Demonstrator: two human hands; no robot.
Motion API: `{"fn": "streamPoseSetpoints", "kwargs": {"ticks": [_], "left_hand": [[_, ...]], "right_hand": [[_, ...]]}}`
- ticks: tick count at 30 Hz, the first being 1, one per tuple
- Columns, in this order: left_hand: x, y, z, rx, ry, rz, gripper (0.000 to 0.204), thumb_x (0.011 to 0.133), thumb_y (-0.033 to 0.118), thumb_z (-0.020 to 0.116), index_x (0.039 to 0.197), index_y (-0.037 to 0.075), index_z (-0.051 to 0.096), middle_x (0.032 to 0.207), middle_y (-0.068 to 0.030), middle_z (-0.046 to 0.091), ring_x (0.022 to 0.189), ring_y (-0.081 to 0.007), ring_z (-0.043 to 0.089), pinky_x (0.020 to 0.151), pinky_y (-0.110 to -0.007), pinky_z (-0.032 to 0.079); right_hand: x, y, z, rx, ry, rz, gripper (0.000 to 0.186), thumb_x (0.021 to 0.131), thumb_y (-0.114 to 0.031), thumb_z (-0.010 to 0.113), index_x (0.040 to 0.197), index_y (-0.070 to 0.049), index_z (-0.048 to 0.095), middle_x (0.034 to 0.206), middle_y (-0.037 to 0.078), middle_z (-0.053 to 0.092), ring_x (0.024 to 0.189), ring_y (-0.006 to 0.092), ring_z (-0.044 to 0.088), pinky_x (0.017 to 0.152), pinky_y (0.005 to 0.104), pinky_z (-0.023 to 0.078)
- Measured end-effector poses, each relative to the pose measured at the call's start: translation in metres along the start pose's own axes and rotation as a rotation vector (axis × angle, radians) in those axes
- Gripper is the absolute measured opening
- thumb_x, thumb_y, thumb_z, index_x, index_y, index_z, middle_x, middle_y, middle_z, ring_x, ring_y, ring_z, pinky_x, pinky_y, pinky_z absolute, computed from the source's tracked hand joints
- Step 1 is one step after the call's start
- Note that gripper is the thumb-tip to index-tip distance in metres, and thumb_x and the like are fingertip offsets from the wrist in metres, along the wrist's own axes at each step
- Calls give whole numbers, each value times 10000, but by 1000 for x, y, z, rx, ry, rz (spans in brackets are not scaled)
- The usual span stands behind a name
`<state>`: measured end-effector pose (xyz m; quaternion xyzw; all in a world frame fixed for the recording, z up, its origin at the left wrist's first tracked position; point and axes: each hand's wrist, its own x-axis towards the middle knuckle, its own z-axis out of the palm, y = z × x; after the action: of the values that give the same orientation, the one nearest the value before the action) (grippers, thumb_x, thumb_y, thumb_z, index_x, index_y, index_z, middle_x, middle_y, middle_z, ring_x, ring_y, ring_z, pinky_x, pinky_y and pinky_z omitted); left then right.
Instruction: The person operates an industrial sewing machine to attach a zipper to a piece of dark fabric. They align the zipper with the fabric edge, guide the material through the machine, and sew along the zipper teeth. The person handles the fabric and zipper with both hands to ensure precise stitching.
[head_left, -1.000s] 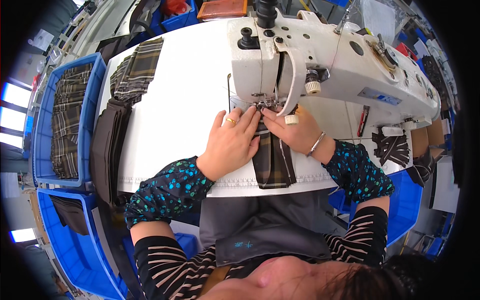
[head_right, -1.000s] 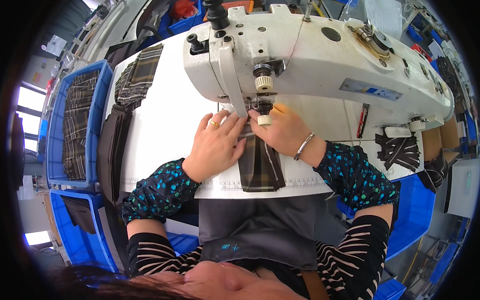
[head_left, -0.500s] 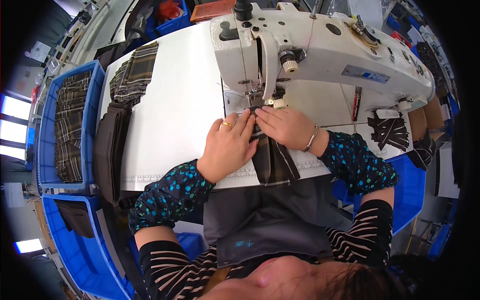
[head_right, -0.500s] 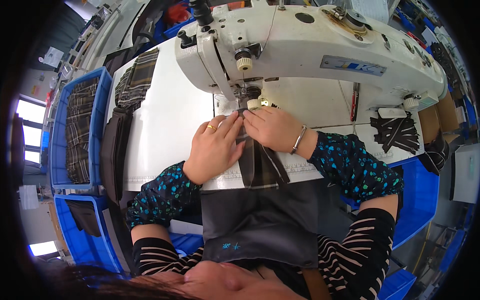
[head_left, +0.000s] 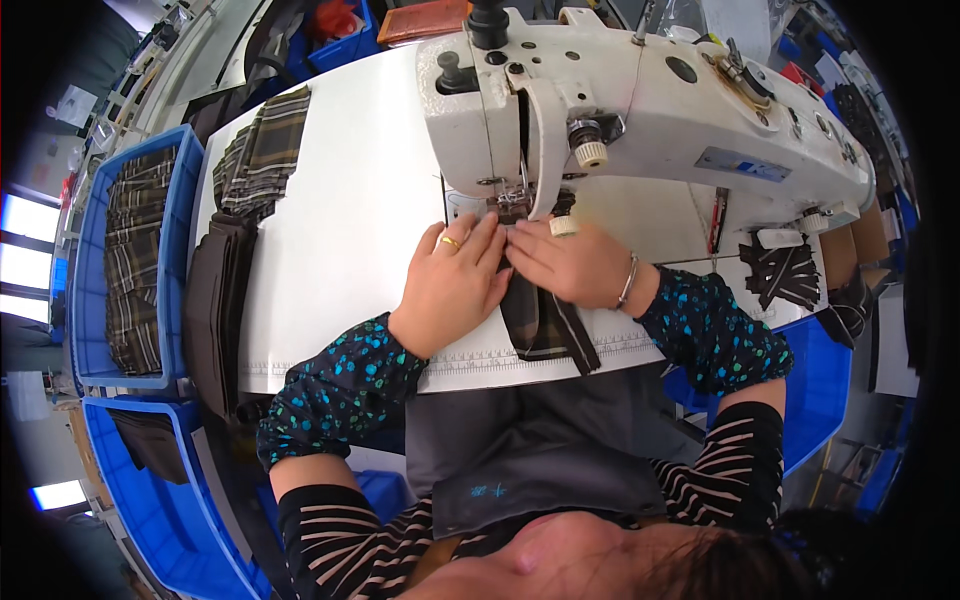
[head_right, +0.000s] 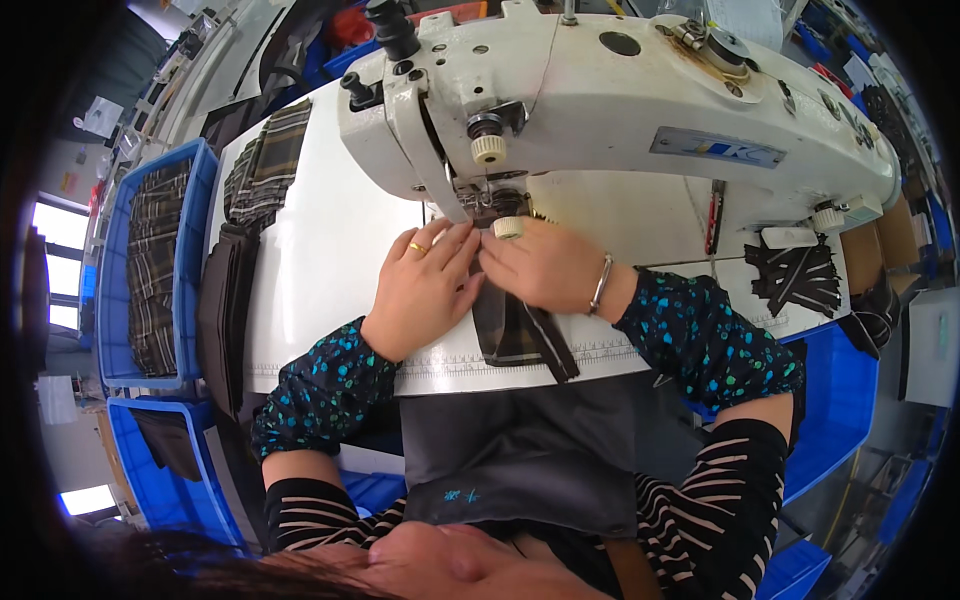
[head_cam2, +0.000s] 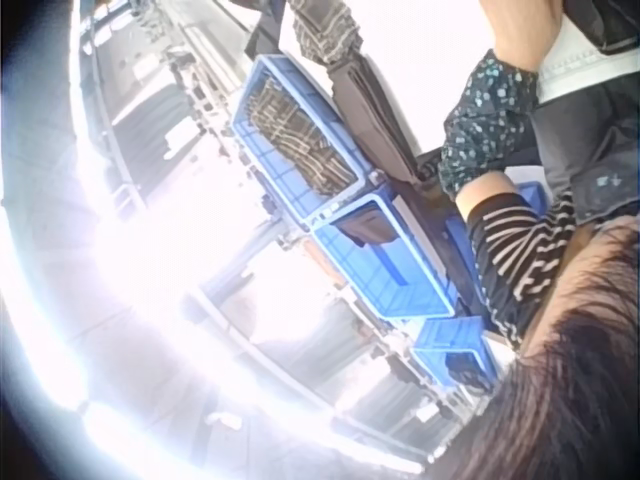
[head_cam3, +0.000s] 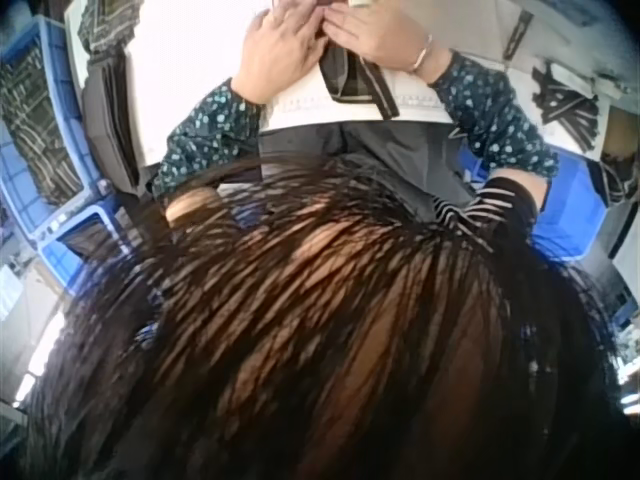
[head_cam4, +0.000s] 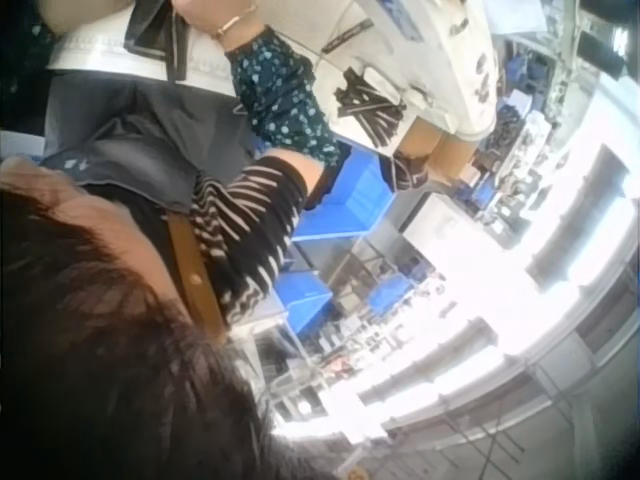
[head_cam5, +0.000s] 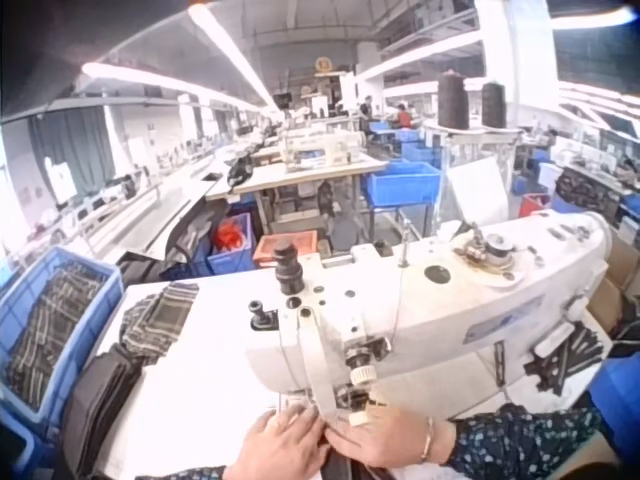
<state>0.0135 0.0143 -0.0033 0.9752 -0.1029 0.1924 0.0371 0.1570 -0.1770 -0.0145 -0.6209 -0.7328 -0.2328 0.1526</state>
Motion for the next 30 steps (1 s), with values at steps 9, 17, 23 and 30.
{"fn": "streamPoseSetpoints", "kwargs": {"ticks": [9,17,23,30], "left_hand": [[-57,42,-36,-97,-21,264,339,849,147,764,1168,32,753,1301,-101,712,1137,-224,660,932,-366,560],[-62,43,-37,-228,53,339,244,832,155,797,1060,71,769,1134,-48,760,976,-194,680,823,-332,575],[-7,14,-29,-132,16,32,476,857,361,827,1214,65,720,1271,-68,710,1124,-263,663,916,-393,557],[-10,0,-12,-61,-55,52,715,840,537,764,1316,8,692,1382,-117,662,1209,-273,623,927,-400,528]], "right_hand": [[-30,-86,-46,64,-70,-76,353,864,-184,633,1079,77,733,1167,261,735,1070,359,725,922,415,593],[-29,-96,-54,53,-117,-75,365,888,-243,638,1045,72,733,1167,298,736,1067,379,736,924,411,594],[-15,-86,-58,102,-138,-118,420,936,-406,680,927,13,710,1041,207,757,925,317,736,828,390,584],[15,-37,-97,190,-37,108,273,874,-341,770,847,-93,658,833,31,628,698,164,620,554,292,507]]}}
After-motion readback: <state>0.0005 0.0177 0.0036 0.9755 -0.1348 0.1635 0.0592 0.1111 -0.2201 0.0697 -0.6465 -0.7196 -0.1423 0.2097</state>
